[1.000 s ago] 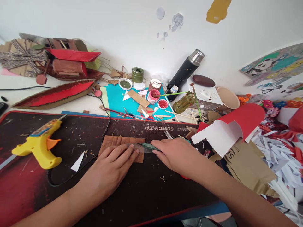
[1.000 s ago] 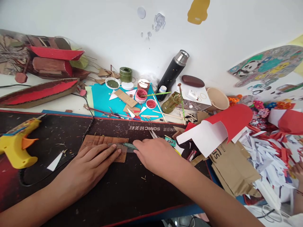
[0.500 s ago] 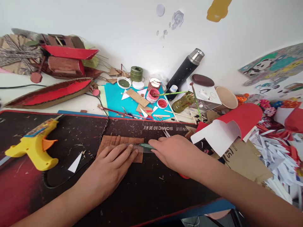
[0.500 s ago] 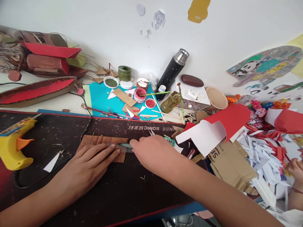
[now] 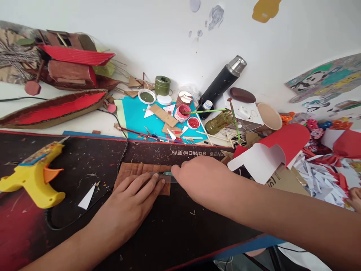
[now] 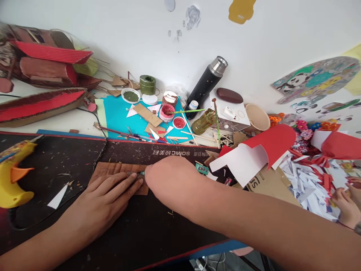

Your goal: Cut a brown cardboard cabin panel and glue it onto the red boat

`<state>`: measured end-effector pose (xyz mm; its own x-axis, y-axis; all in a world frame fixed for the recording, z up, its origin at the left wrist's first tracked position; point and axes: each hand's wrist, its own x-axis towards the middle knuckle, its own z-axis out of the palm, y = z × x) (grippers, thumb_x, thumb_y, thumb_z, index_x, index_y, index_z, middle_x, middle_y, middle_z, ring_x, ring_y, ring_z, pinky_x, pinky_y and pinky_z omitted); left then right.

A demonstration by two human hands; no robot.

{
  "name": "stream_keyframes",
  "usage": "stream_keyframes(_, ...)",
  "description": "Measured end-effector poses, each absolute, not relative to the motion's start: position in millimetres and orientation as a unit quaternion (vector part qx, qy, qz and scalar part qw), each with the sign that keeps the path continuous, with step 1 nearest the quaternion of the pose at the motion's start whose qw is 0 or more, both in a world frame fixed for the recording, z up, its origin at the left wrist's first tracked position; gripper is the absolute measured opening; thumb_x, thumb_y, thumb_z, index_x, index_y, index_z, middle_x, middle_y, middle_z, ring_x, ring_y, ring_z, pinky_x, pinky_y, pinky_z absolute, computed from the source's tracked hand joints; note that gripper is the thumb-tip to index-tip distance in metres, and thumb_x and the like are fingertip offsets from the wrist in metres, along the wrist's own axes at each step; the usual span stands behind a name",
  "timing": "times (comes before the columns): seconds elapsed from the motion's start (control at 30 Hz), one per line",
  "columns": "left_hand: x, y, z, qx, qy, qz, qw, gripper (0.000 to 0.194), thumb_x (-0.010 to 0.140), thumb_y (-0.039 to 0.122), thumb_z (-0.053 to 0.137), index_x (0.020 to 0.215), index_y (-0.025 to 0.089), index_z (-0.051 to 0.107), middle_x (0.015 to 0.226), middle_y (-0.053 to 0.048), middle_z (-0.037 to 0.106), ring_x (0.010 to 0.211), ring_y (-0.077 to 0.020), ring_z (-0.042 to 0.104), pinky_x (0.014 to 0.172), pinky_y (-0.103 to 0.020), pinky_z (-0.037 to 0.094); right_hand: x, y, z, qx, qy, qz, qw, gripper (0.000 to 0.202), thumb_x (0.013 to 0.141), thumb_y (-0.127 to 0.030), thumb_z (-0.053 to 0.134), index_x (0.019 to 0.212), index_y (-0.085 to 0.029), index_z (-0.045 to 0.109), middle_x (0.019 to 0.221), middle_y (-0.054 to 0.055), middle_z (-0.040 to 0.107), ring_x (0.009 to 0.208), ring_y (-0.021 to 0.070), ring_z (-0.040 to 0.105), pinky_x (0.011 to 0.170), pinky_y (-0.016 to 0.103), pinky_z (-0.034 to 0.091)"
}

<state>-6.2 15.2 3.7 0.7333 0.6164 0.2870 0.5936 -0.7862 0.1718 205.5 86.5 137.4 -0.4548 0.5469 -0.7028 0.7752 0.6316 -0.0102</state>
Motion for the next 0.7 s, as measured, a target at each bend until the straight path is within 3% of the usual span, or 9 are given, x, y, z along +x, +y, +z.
stream_keyframes(0.37,-3.8,17.8,7.4,0.930,0.329,0.166,0.023,0.041,0.103,0.021,0.046,0.138,0.016,0.068,0.130,-0.012,0.074,0.121,-0.0304,0.059,0.097,-0.044,0.043,226.9,78.1,130.7,0.407,0.860,-0.128,0.280,0.014,0.103,-0.020,0.052,0.106,-0.019,0.066,0.085,0.009,0.076,0.076,0.0282,0.075,0.058,0.032,0.044)
stream_keyframes(0.7,-4.0,17.7,7.7,0.926,0.331,0.179,0.034,0.041,0.105,0.022,0.043,0.136,0.015,0.070,0.129,-0.011,0.075,0.119,-0.0304,0.059,0.096,-0.045,0.042,223.6,83.6,134.9,0.416,0.839,-0.167,0.308,0.015,0.103,-0.022,0.053,0.110,-0.018,0.066,0.088,0.010,0.077,0.079,0.0277,0.075,0.061,0.032,0.046)
